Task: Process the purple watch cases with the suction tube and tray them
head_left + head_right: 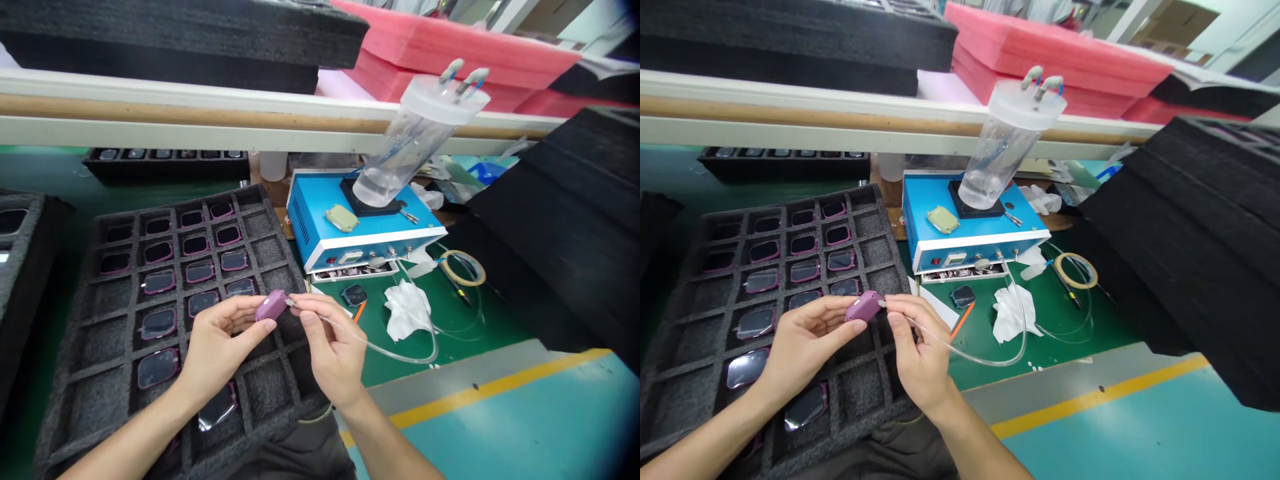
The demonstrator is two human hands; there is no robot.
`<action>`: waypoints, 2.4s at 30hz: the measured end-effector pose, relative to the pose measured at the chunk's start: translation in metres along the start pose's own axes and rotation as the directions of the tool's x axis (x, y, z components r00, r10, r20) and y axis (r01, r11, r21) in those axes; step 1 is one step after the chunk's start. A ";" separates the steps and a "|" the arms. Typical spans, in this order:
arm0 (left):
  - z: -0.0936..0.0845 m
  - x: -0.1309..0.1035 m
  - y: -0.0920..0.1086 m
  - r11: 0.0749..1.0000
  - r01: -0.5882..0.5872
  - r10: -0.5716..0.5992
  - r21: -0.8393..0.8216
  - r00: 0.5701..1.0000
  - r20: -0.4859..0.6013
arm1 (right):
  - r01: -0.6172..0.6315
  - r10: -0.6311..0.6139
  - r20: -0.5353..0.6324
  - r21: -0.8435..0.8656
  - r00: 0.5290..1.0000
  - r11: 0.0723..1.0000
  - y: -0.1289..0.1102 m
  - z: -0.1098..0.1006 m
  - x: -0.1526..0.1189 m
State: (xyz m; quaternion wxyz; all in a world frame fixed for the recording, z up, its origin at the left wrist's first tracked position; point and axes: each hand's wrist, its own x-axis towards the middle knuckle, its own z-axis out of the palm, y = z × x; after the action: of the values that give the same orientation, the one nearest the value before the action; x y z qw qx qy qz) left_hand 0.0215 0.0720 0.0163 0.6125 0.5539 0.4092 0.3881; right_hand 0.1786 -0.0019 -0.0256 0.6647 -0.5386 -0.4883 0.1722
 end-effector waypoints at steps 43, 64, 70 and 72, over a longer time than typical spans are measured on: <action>-0.001 0.001 -0.001 0.999 -0.044 0.043 0.028 0.999 0.011 | -0.034 0.033 0.013 0.067 0.999 0.997 0.001 0.002 0.002; -0.001 0.002 -0.001 0.998 -0.055 0.055 0.032 0.998 0.014 | -0.038 0.037 0.013 0.065 0.999 0.997 0.000 0.002 0.001; -0.001 0.001 -0.001 0.999 -0.045 0.045 0.025 0.999 0.019 | -0.038 0.037 0.014 0.071 0.999 0.997 0.002 0.002 0.002; -0.001 0.002 -0.001 0.999 -0.046 0.045 0.024 0.999 0.019 | -0.035 0.035 0.013 0.069 0.999 0.997 0.002 0.002 0.002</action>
State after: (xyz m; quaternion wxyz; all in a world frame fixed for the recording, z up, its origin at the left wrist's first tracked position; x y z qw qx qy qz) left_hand 0.0212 0.0737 0.0156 0.6006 0.5740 0.3953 0.3917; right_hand 0.1787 0.0009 -0.0263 0.6770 -0.5227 -0.4763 0.2037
